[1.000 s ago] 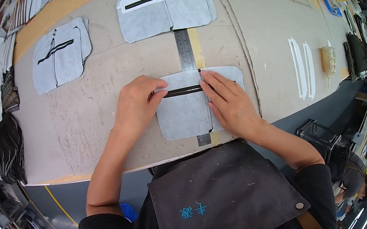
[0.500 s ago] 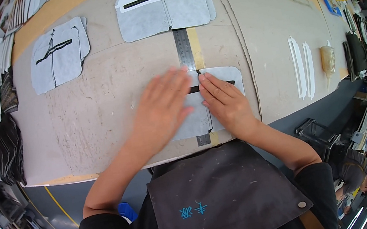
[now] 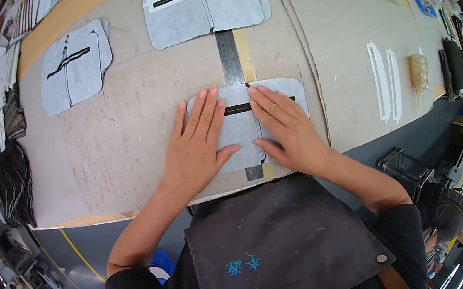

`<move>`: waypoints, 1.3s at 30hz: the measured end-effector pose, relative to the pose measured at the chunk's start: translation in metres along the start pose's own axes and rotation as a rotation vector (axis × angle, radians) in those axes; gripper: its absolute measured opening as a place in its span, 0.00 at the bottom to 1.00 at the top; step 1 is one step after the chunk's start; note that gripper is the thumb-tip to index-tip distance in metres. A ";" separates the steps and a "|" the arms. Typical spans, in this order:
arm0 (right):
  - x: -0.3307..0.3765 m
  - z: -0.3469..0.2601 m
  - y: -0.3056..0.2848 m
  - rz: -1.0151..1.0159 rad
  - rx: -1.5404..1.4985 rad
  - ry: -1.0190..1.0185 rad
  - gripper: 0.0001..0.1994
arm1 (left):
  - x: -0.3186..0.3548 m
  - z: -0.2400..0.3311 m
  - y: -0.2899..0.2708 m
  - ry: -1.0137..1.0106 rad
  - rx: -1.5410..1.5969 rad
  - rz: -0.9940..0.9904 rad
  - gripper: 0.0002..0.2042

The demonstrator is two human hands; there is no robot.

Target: Applying adhesive to reinforcing strips and aligning them onto fabric panels with zippers as part of bag assembly.

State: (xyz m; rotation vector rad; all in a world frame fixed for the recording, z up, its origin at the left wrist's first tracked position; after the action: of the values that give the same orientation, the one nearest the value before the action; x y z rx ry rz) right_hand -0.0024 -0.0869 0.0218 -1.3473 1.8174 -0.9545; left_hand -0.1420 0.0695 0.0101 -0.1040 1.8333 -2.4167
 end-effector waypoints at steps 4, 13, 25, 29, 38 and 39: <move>0.001 0.001 -0.001 -0.073 0.031 0.010 0.31 | 0.000 0.001 0.000 0.002 0.048 0.010 0.41; 0.003 0.000 0.008 -0.022 0.127 -0.004 0.30 | -0.014 0.011 -0.006 0.054 0.122 0.024 0.41; 0.005 0.003 0.012 0.051 0.117 -0.022 0.27 | -0.032 0.023 0.002 0.100 0.200 0.052 0.48; 0.008 0.013 0.009 0.058 -0.043 0.000 0.25 | -0.037 0.027 0.012 0.175 0.180 0.079 0.47; 0.015 0.018 -0.004 0.010 0.251 0.128 0.32 | -0.038 0.025 0.007 0.185 0.145 -0.034 0.46; 0.015 0.017 -0.005 -0.010 0.273 0.131 0.33 | -0.037 0.024 0.006 0.186 0.148 -0.035 0.46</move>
State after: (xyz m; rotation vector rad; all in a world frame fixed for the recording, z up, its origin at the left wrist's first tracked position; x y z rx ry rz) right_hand 0.0106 -0.1053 0.0158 -1.1486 1.7014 -1.2714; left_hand -0.1017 0.0492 0.0110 0.1058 1.7271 -2.6573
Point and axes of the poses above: each hand's wrist, its own x-axis away from the middle knuckle, its own y-axis out of the palm, z = x × y, the point moved 2 cm from there along -x, towards the middle knuckle
